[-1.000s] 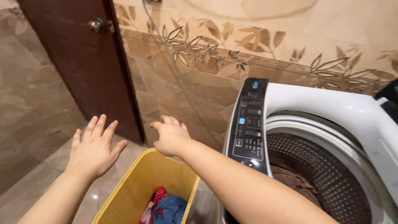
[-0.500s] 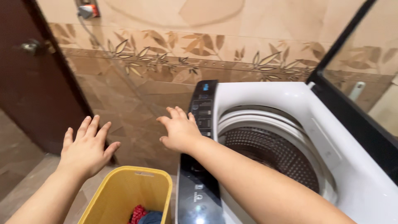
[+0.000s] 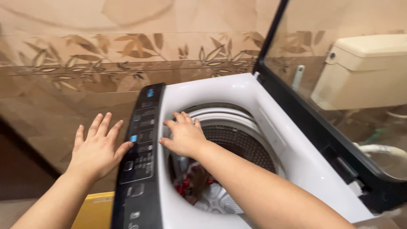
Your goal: The person loads various garments into a top-loading washing machine. They pick up a blue garment, a brown towel, a red patterned cloth, and several black shirts from a countertop and place them one by one into the washer drum.
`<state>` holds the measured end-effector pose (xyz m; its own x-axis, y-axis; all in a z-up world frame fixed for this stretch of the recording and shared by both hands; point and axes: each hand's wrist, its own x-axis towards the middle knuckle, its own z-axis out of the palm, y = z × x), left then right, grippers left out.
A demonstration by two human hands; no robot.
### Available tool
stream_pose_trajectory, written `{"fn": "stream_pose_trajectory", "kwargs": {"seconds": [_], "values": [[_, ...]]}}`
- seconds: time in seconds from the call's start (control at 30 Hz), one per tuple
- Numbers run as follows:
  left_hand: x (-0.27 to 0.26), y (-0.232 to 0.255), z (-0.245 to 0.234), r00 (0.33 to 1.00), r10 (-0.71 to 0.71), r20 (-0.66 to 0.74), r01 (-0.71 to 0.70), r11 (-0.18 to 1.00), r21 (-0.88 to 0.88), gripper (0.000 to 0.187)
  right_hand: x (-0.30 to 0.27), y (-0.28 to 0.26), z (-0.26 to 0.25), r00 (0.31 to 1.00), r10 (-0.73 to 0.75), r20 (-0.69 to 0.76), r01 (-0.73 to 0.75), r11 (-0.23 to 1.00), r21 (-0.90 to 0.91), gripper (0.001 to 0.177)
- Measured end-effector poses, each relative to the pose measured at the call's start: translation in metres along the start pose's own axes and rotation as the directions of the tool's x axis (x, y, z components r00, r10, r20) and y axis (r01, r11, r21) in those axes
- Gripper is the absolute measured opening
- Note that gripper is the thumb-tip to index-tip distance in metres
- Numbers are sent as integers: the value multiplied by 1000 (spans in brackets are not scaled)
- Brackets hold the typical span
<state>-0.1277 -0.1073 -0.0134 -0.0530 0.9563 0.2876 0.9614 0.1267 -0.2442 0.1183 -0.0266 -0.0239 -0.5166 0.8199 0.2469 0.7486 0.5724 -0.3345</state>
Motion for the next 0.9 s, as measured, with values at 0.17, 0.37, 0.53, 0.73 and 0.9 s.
{"fn": "stream_pose_trajectory", "kwargs": {"seconds": [0.17,0.37,0.53,0.73,0.9], "values": [[35,46,1,997,78,-16,-79,997,-27,83,-7,51,-8,995,97,30,-97,995,-16,69],[69,97,6,984,176,-32,-178,980,-86,80,-12,104,-9,974,210,89,-209,978,-22,73],[93,143,5,969,247,6,-245,965,-93,80,-7,140,3,951,274,142,-273,962,-28,76],[114,196,21,933,357,41,-347,923,-164,79,8,185,36,903,360,235,-366,930,-19,78],[122,213,51,881,428,203,-391,898,-201,79,18,218,80,843,428,326,-447,894,-18,81]]}}
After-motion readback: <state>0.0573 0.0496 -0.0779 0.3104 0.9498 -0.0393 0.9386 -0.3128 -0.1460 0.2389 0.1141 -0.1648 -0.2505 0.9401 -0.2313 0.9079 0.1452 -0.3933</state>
